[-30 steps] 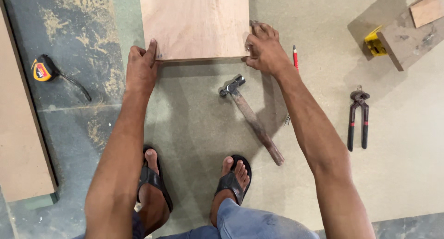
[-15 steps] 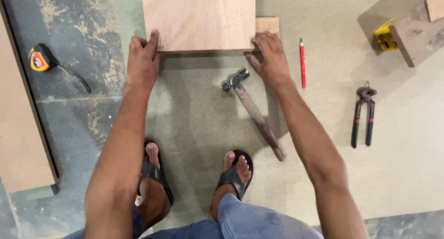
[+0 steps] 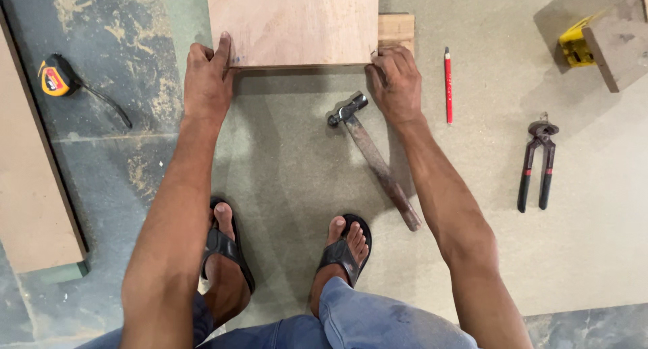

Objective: The person applies glue to a wooden plank, places it onto a larger board, and secures it by hammering nails into the edges. The person uses a hammer and nails to fasten the pieces together on the floor.

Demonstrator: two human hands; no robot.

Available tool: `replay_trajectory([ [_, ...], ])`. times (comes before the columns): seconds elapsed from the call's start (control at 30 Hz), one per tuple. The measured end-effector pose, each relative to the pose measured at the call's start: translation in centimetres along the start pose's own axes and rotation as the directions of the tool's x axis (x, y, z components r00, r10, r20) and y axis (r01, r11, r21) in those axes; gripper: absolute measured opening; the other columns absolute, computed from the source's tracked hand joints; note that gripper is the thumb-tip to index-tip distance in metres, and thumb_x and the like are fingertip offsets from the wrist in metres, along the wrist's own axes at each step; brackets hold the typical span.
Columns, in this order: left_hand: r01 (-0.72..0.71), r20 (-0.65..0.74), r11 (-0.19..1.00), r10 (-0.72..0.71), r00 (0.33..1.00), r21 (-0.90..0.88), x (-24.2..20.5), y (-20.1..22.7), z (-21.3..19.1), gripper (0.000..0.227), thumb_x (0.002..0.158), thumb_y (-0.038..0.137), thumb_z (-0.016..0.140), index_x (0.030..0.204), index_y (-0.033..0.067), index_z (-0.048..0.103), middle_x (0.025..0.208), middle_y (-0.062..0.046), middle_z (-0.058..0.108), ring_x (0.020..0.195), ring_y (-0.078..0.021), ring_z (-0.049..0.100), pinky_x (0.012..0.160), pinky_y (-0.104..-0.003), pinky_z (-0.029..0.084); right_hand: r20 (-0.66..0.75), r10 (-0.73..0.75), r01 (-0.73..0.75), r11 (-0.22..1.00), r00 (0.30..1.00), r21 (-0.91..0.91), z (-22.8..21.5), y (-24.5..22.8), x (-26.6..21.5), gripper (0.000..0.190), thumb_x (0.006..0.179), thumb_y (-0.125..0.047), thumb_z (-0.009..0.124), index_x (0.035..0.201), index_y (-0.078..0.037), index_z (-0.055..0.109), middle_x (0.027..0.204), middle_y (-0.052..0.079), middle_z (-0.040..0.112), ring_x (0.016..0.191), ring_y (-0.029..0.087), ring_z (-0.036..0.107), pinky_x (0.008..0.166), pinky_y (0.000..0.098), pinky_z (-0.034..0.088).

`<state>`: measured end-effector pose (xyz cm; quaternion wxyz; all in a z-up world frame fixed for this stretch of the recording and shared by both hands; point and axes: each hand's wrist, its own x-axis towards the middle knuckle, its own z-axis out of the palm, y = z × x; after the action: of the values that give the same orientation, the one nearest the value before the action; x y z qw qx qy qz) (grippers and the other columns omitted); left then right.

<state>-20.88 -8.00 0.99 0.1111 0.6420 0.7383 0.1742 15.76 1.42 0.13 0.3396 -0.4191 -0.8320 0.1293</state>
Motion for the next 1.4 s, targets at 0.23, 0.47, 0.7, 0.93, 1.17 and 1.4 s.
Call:
replay_trajectory([
  [0.23,0.041,0.022,0.999,-0.041,0.999,-0.015,0.1,0.3,0.2,0.068,0.093,0.004,0.078,0.156,0.0175,0.054,0.112,-0.013,0.048,0.101,-0.0312,0.052,0.089,-0.041,0.052,-0.019,-0.016,0.017,1.000,1.000,0.013,0.2,0.0,-0.5,0.025,0.085,0.004,0.084,0.100,-0.002,0.065,0.106,0.014,0.068,0.107,0.035,0.064,0.093,0.0438,0.056],
  [0.47,0.092,0.082,0.995,-0.095,0.992,0.038,0.2,0.9,-0.1,0.067,0.097,0.006,0.074,0.158,0.0197,0.050,0.113,-0.010,0.048,0.099,-0.0269,0.052,0.091,-0.036,0.055,0.109,0.084,-0.082,0.996,0.990,-0.021,1.5,1.5,-0.9,0.020,0.096,-0.003,0.082,0.104,-0.003,0.064,0.105,0.013,0.065,0.102,0.028,0.063,0.091,0.0371,0.059],
  [0.7,0.083,0.055,0.987,-0.091,0.994,0.136,0.3,1.4,-0.5,0.074,0.086,0.009,0.079,0.154,0.0196,0.051,0.121,-0.014,0.052,0.102,-0.0278,0.058,0.090,-0.037,0.055,0.125,0.031,-0.019,0.995,0.992,-0.096,1.2,1.9,-0.2,0.027,0.089,-0.008,0.085,0.100,-0.001,0.062,0.108,0.015,0.065,0.105,0.030,0.061,0.091,0.0400,0.058],
  [0.93,0.111,0.096,0.989,-0.120,0.988,0.096,0.7,1.4,-0.8,0.064,0.092,0.014,0.080,0.151,0.0226,0.057,0.109,-0.009,0.056,0.098,-0.0253,0.058,0.092,-0.037,0.056,0.173,0.094,-0.091,0.996,0.981,-0.025,0.2,1.7,-0.1,0.023,0.092,-0.008,0.085,0.100,-0.003,0.064,0.108,0.011,0.067,0.105,0.027,0.063,0.092,0.0391,0.058],
  [1.17,0.098,0.084,0.994,-0.101,0.991,0.042,0.3,1.3,-1.0,0.065,0.094,0.009,0.077,0.154,0.0214,0.055,0.107,-0.010,0.053,0.097,-0.0270,0.055,0.090,-0.038,0.055,0.163,0.068,-0.066,0.998,0.984,-0.014,-0.2,1.4,0.1,0.026,0.090,-0.008,0.086,0.101,-0.002,0.063,0.108,0.010,0.065,0.106,0.027,0.061,0.094,0.0401,0.058],
  [1.4,0.095,0.086,0.994,-0.099,0.991,0.055,0.2,0.6,-0.1,0.067,0.096,0.009,0.074,0.157,0.0245,0.051,0.110,-0.012,0.051,0.097,-0.0285,0.054,0.091,-0.039,0.054,0.149,0.101,-0.105,0.994,0.984,0.017,0.5,2.1,-0.2,0.023,0.091,-0.008,0.085,0.102,-0.004,0.065,0.109,0.010,0.065,0.105,0.026,0.061,0.092,0.0379,0.059],
])
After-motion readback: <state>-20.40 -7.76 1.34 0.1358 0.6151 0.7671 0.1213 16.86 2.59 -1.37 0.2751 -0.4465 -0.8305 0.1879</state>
